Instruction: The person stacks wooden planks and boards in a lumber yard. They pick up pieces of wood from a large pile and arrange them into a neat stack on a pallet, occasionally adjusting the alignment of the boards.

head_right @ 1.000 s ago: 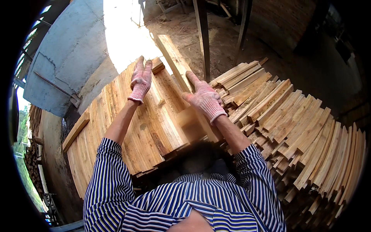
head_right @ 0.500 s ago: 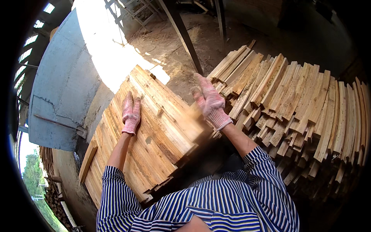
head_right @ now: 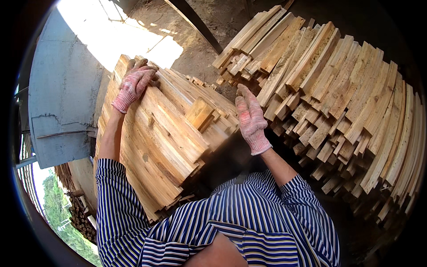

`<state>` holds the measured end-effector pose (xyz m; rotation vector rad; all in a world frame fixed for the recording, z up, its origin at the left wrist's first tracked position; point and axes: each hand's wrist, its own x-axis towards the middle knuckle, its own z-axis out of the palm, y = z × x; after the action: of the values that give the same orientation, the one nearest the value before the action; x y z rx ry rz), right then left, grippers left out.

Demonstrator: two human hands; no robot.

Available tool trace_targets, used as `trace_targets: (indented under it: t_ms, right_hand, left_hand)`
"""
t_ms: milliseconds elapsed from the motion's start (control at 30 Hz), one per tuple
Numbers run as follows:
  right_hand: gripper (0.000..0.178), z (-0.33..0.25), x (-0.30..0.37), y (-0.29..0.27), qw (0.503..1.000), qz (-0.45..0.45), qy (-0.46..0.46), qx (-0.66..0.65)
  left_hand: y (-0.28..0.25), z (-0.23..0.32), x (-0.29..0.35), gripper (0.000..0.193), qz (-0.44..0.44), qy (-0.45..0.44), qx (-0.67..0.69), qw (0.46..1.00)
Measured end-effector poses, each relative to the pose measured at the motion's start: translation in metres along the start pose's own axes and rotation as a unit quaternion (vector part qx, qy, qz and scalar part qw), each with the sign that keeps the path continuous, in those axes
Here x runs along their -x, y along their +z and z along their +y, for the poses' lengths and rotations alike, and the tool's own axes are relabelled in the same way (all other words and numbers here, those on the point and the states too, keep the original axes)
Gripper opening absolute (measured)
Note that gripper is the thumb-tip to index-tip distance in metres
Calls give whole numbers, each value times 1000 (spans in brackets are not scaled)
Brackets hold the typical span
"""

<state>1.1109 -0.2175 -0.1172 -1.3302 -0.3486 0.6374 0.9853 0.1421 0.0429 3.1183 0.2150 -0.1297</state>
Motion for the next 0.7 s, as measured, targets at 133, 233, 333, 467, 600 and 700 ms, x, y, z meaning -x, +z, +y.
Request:
trace_targets:
  t_ms: [133,233,333,467,600,700]
  right_hand:
    - [54,-23,-36,29,989,-112,28,-89]
    - [55,-29,-41,64,967,-223,-13,-123]
    - [41,-39,-39,78,951,-258,93,-142]
    - [40,-42,-35,78,969,-222,83,-77]
    - [37,-41,-5,63,982,-144,64,-101]
    - [39,-42,23,67,983,-148,49,-94]
  left_hand:
    - [7,7,0,52,35,-32,59,997]
    - [7,18,8,50,42,-42,21,998]
    - [13,17,5,57,-12,-99,34,994]
    - [23,14,14,49,58,-111,-88,988]
    - [5,36,18,36,94,-108,88,986]
    - [56,-7,21,56,64,-214,4,975]
